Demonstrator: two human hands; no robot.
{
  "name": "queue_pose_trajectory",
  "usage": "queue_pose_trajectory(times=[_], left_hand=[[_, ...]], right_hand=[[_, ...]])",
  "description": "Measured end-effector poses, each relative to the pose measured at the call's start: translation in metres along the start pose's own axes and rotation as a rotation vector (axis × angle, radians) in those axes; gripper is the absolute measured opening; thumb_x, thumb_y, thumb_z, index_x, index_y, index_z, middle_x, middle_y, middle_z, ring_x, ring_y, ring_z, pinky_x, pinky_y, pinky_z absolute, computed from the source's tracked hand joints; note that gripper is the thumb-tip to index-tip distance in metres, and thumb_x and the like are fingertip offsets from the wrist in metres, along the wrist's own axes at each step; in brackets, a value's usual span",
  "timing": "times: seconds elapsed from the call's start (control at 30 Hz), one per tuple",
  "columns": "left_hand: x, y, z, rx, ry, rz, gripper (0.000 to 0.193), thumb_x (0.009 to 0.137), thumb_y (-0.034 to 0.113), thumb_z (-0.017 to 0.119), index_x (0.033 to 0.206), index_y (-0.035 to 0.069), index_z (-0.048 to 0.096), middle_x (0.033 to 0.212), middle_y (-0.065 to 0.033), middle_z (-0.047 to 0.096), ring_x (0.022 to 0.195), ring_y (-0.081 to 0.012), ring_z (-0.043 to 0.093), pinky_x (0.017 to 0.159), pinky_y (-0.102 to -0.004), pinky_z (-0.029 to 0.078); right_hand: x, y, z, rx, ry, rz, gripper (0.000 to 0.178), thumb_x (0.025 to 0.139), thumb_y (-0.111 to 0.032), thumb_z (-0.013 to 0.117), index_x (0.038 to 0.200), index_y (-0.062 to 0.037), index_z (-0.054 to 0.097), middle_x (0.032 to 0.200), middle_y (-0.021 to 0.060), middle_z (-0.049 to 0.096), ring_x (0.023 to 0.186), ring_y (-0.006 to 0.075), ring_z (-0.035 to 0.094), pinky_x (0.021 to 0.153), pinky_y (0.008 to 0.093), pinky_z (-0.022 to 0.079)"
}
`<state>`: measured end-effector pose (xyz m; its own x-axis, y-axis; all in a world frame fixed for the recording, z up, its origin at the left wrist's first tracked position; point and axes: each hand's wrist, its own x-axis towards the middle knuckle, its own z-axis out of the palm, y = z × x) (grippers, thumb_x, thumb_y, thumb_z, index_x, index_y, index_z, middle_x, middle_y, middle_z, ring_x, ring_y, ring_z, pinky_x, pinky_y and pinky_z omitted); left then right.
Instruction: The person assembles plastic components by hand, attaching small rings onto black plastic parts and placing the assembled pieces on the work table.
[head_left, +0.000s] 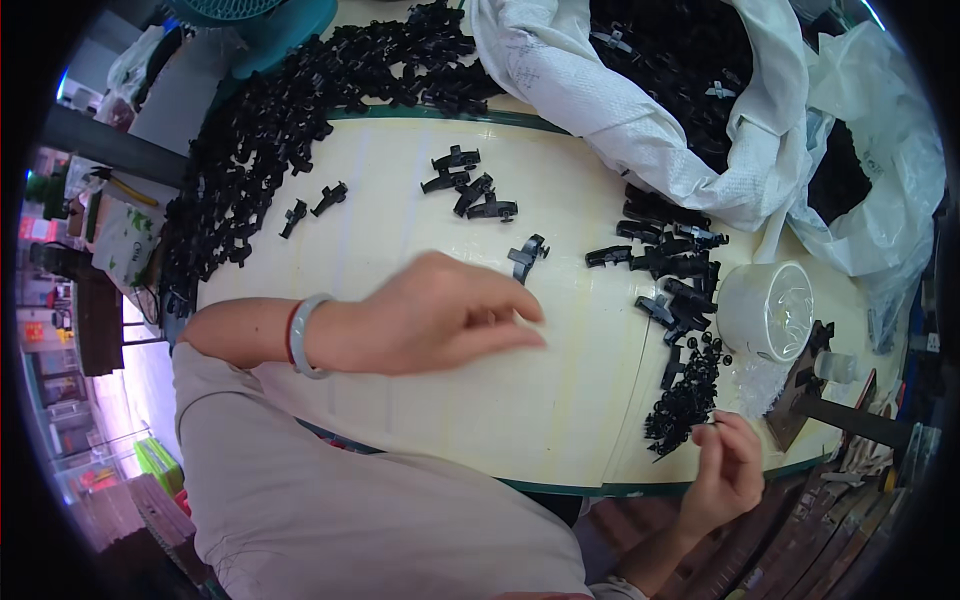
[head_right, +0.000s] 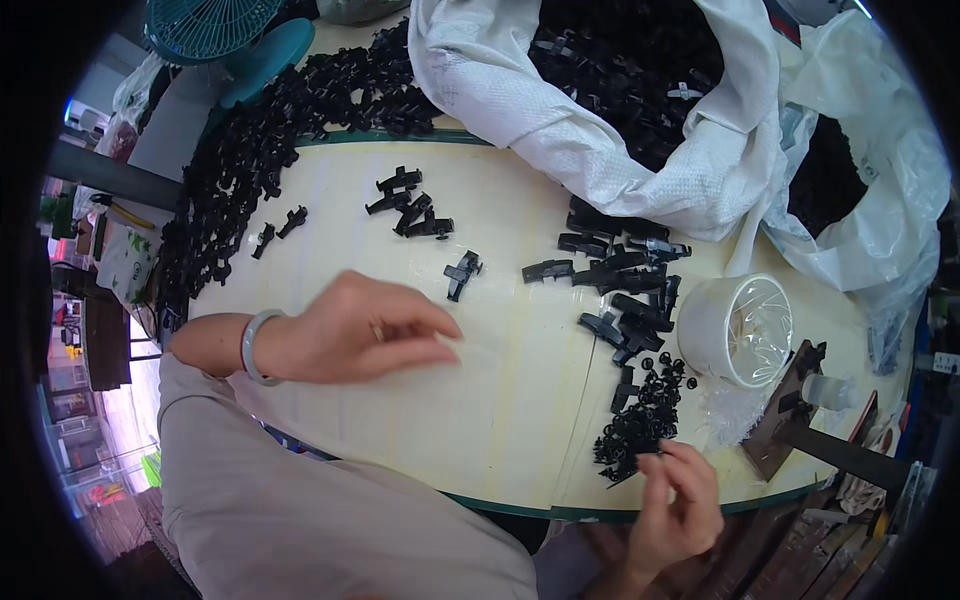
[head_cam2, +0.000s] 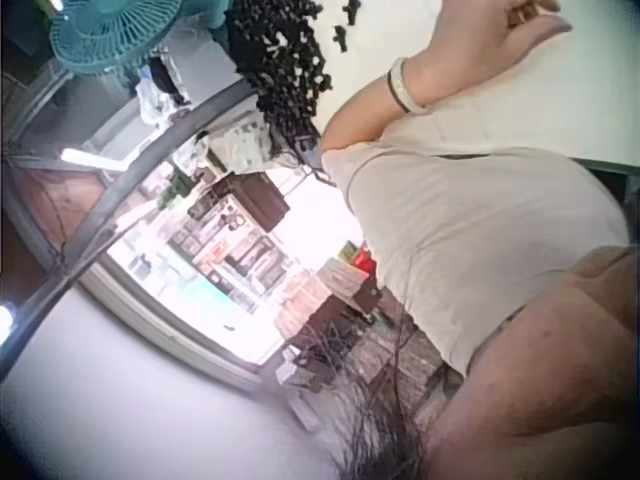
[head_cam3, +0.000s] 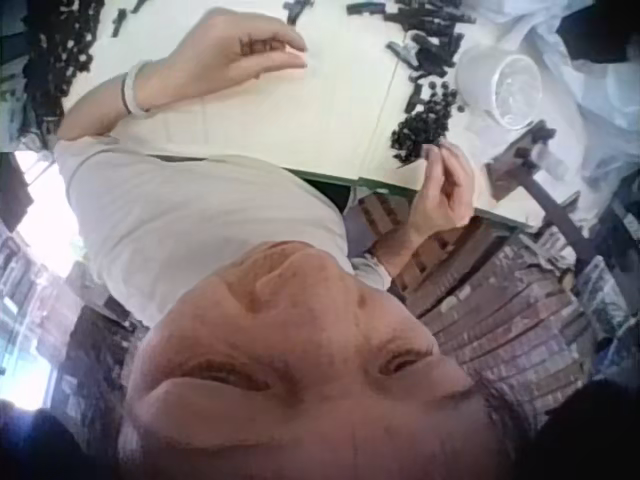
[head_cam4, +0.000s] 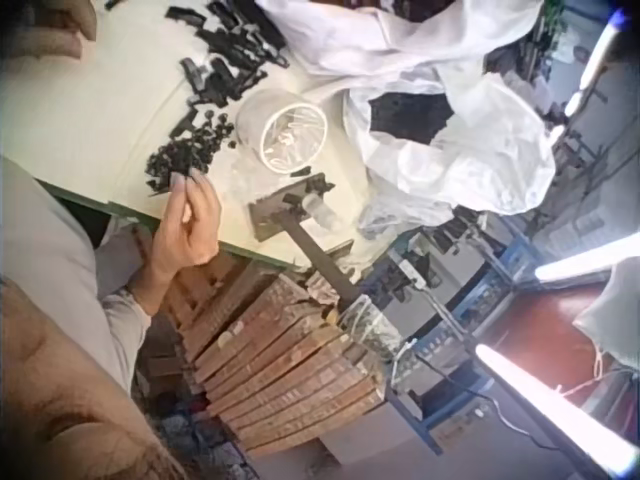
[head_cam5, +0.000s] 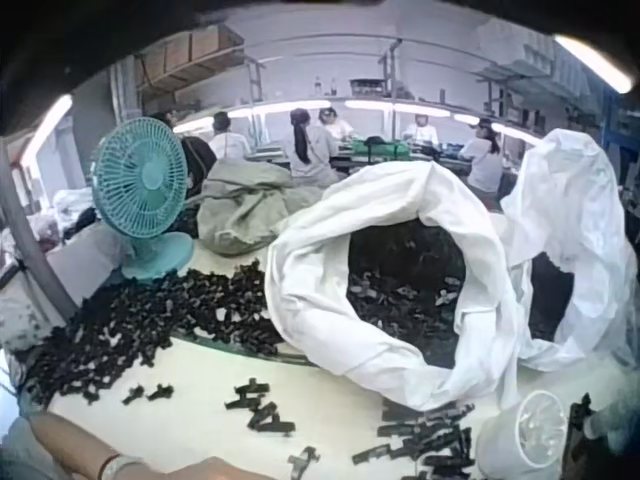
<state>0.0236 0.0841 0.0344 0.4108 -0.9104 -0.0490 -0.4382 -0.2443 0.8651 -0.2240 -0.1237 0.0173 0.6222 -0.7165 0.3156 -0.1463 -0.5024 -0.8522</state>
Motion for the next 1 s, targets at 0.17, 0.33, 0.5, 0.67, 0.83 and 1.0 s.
queue_pose_trajectory(times=[0.17, 0.33, 0.5, 0.67, 0.83, 1.0], left_hand=[[0.021, 0.003, 0.055, -0.506, -0.325, 0.017, 0.024, 0.086, 0.017, 0.067, 0.102, -0.001, 0.065, 0.089, -0.0080, 0.066, 0.072, -0.0114, 0.064, 0.063, -0.0233, 0.052], [0.031, 0.004, 0.058, -0.764, -0.601, -0.185, 0.025, 0.088, 0.019, 0.064, 0.104, -0.002, 0.065, 0.086, -0.0056, 0.068, 0.074, -0.0090, 0.063, 0.065, -0.0231, 0.052], [0.029, 0.001, 0.058, -0.820, -0.583, -0.249, 0.023, 0.090, 0.019, 0.063, 0.100, -0.001, 0.066, 0.083, -0.0049, 0.068, 0.070, -0.0072, 0.062, 0.062, -0.0207, 0.051], [0.033, 0.003, 0.059, -0.821, -0.552, -0.227, 0.025, 0.088, 0.022, 0.063, 0.091, -0.002, 0.067, 0.073, -0.0060, 0.066, 0.065, -0.0083, 0.063, 0.058, -0.0209, 0.050], [0.036, 0.007, 0.057, -0.740, -0.575, -0.216, 0.026, 0.089, 0.023, 0.061, 0.091, -0.002, 0.067, 0.071, -0.0063, 0.066, 0.065, -0.0077, 0.063, 0.057, -0.0217, 0.049], [0.049, 0.022, 0.031, 0.048, -0.134, 0.225, 0.020, 0.082, 0.013, 0.069, 0.097, 0.001, 0.063, 0.087, -0.0083, 0.063, 0.067, -0.0140, 0.062, 0.058, -0.0239, 0.050]], right_hand=[[-0.009, -0.028, 0.040, -0.196, -0.321, -0.400, 0.033, 0.069, 0.005, 0.076, 0.099, 0.0030, 0.062, 0.083, 0.0157, 0.069, 0.072, 0.0249, 0.069, 0.063, 0.0299, 0.056], [-0.015, -0.029, 0.046, -0.243, -0.286, -0.487, 0.033, 0.072, 0.003, 0.075, 0.101, 0.0035, 0.059, 0.084, 0.0147, 0.069, 0.072, 0.0247, 0.069, 0.064, 0.0291, 0.056], [-0.012, -0.026, 0.050, -0.117, -0.319, -0.487, 0.034, 0.067, 0.004, 0.077, 0.099, 0.0037, 0.064, 0.086, 0.0170, 0.068, 0.075, 0.0243, 0.068, 0.063, 0.0277, 0.056], [-0.008, -0.025, 0.046, -0.054, -0.319, -0.355, 0.028, 0.067, 0.006, 0.076, 0.093, 0.0017, 0.067, 0.087, 0.0158, 0.067, 0.072, 0.0233, 0.067, 0.062, 0.0271, 0.055], [-0.004, -0.026, 0.043, 0.008, -0.370, -0.317, 0.026, 0.065, 0.009, 0.073, 0.090, 0.0034, 0.068, 0.084, 0.0154, 0.066, 0.068, 0.0230, 0.065, 0.059, 0.0267, 0.053], [0.011, -0.026, 0.022, -0.122, -0.201, -0.324, 0.026, 0.064, 0.009, 0.073, 0.087, 0.0010, 0.068, 0.084, 0.0149, 0.066, 0.070, 0.0242, 0.066, 0.062, 0.0281, 0.054]])
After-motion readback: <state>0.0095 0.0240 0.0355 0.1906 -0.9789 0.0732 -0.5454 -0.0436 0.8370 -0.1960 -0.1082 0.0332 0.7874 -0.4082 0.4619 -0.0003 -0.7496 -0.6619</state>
